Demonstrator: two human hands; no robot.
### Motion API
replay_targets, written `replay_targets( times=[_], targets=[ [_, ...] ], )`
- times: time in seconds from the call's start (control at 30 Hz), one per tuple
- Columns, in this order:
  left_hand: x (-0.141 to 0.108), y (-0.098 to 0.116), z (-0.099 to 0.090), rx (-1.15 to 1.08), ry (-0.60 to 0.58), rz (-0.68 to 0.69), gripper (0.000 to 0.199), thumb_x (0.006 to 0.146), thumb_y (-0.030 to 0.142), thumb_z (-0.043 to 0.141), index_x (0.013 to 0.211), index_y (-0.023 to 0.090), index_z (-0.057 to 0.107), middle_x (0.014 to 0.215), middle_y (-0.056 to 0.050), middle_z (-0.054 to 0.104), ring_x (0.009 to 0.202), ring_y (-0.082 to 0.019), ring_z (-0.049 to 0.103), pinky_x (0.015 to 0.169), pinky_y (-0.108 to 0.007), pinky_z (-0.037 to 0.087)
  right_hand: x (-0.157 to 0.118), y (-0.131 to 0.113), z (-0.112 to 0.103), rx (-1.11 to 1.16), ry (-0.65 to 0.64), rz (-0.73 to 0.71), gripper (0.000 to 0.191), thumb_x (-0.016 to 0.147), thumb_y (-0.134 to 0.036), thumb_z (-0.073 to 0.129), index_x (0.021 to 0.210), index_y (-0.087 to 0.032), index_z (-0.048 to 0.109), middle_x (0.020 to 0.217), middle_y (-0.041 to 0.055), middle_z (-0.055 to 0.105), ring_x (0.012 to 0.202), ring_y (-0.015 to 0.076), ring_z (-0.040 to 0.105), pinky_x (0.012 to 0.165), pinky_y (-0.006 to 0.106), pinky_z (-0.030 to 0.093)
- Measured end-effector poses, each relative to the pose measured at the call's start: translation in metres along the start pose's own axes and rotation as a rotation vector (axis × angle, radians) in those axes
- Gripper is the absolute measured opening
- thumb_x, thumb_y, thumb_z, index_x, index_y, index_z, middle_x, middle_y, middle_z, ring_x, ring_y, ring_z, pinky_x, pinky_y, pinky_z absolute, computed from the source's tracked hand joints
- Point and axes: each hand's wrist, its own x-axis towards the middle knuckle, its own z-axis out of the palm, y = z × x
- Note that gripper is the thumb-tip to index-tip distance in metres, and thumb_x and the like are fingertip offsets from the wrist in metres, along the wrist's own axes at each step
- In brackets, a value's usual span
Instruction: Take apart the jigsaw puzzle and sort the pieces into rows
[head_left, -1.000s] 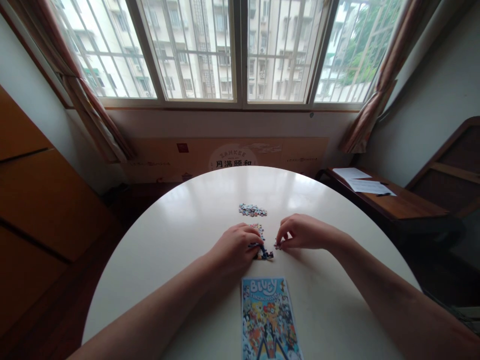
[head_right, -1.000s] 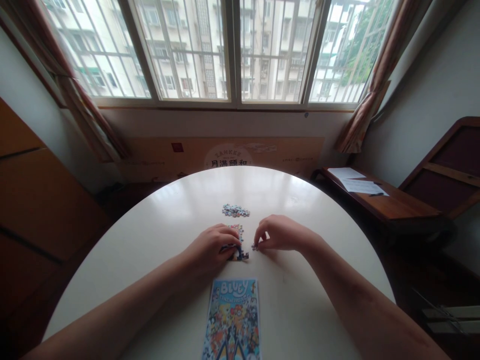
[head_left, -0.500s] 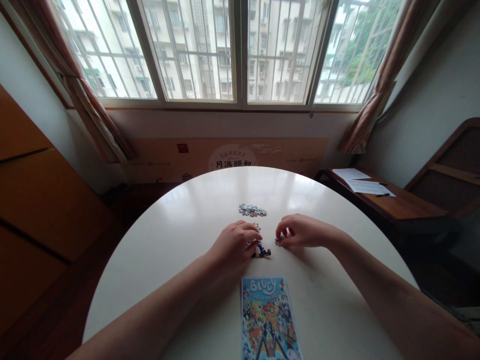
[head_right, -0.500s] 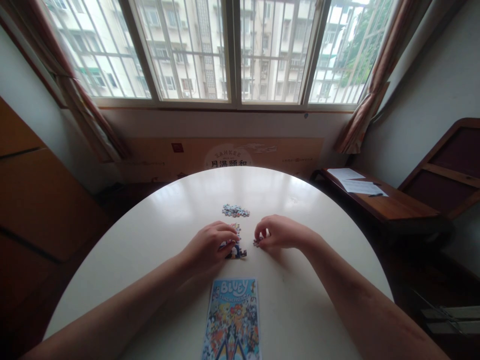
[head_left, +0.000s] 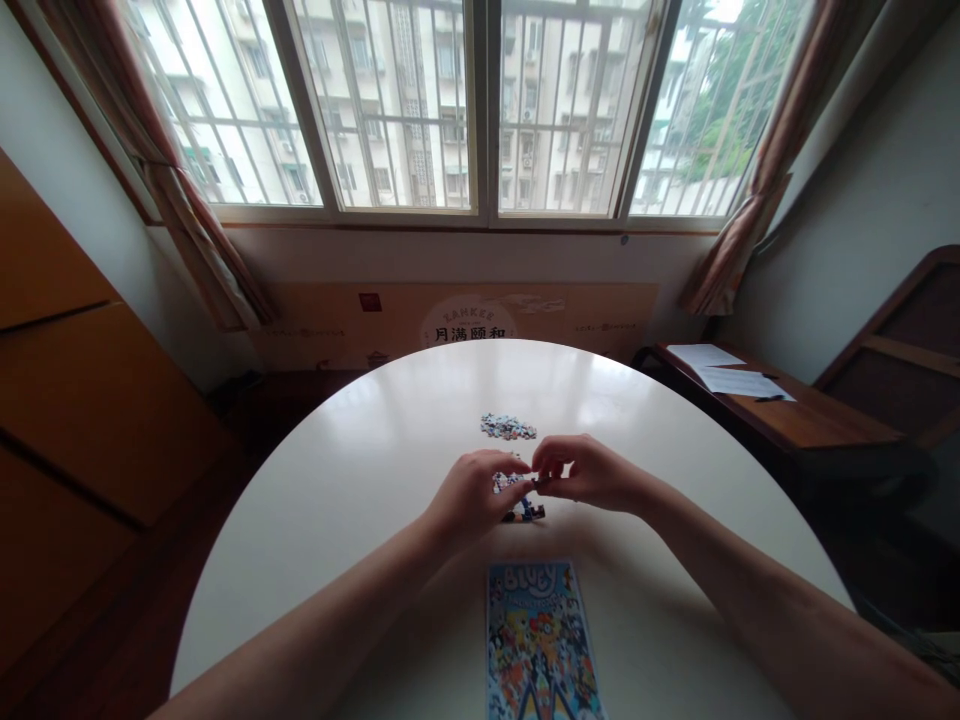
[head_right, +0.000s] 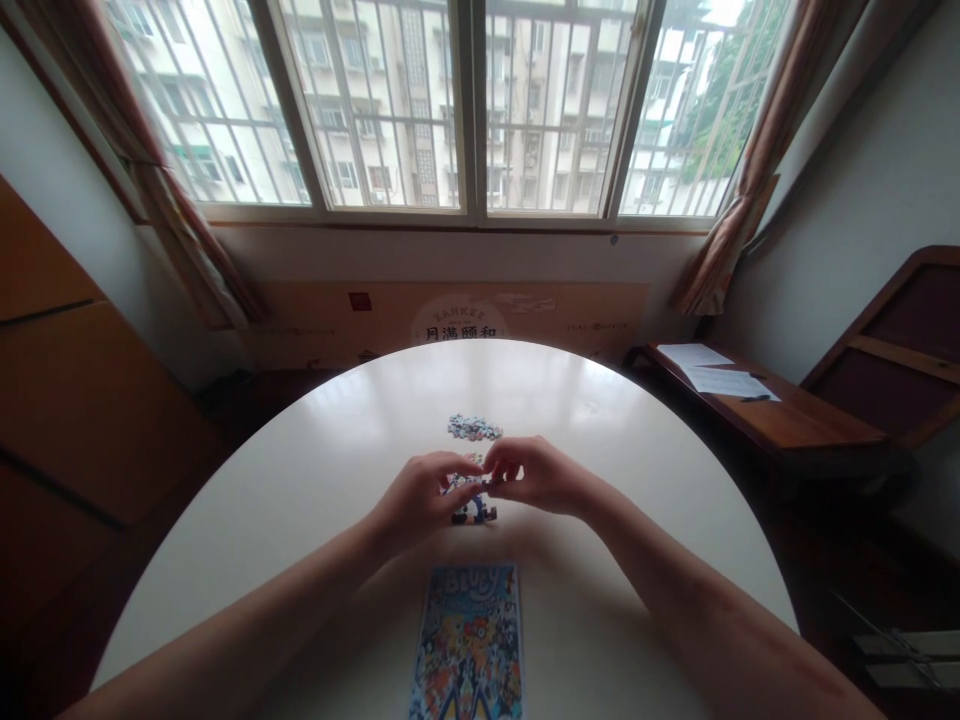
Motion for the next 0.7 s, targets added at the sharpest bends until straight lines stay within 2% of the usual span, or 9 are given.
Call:
replay_targets(
  times=[0.17, 0.3, 0.5, 0.7],
  targets=[
    [0.0025, 0.0012, -0.004, -0.215, -0.046, -0.142, 0.017, 0.083, 0.031, 0.067, 0.085, 0.018, 0.078, 0.077, -0.004, 0.075, 0.071, -0.018, 0.067, 0.066, -0.025, 0.049, -0.0004, -0.0062, 0.0075, 0.22, 0.023, 0.05, 0.028, 0.076, -0.034, 0.078, 0.093, -0.016, 0.065, 0.077, 0.0034, 0.068, 0.069, 0.0156, 0.067, 0.052, 0.023, 0.056],
    [0.0044, 0.0021, -0.0078, -0.392, -0.047, -0.232, 0.025, 0.081, 0.038, 0.068, 0.084, 0.015, 0.077, 0.078, -0.007, 0.075, 0.073, -0.019, 0.066, 0.066, -0.027, 0.049, 0.0013, -0.0034, 0.0056, 0.422, 0.031, 0.077, 0.031, 0.075, -0.033, 0.08, 0.095, -0.015, 0.066, 0.076, 0.004, 0.071, 0.07, 0.0171, 0.069, 0.053, 0.025, 0.06],
    [0.0048, 0.0012, -0.0066, -0.606, -0.061, -0.272, 0.026, 0.077, 0.038, 0.072, 0.08, 0.013, 0.074, 0.068, -0.004, 0.069, 0.063, -0.014, 0.059, 0.062, -0.026, 0.046, 0.0035, -0.0018, 0.0049, 0.565, 0.037, 0.115, 0.03, 0.071, -0.028, 0.084, 0.092, -0.014, 0.068, 0.073, 0.004, 0.072, 0.064, 0.0156, 0.069, 0.048, 0.023, 0.058],
    [0.0046, -0.0021, -0.0065, -0.574, -0.005, -0.241, 0.027, 0.077, 0.039, 0.073, 0.083, 0.013, 0.076, 0.071, -0.005, 0.071, 0.065, -0.015, 0.06, 0.063, -0.026, 0.046, 0.0062, -0.0069, 0.0075, 0.579, 0.105, 0.175, 0.031, 0.067, -0.03, 0.086, 0.088, -0.014, 0.068, 0.073, 0.0029, 0.072, 0.06, 0.014, 0.067, 0.046, 0.022, 0.056]
  ],
)
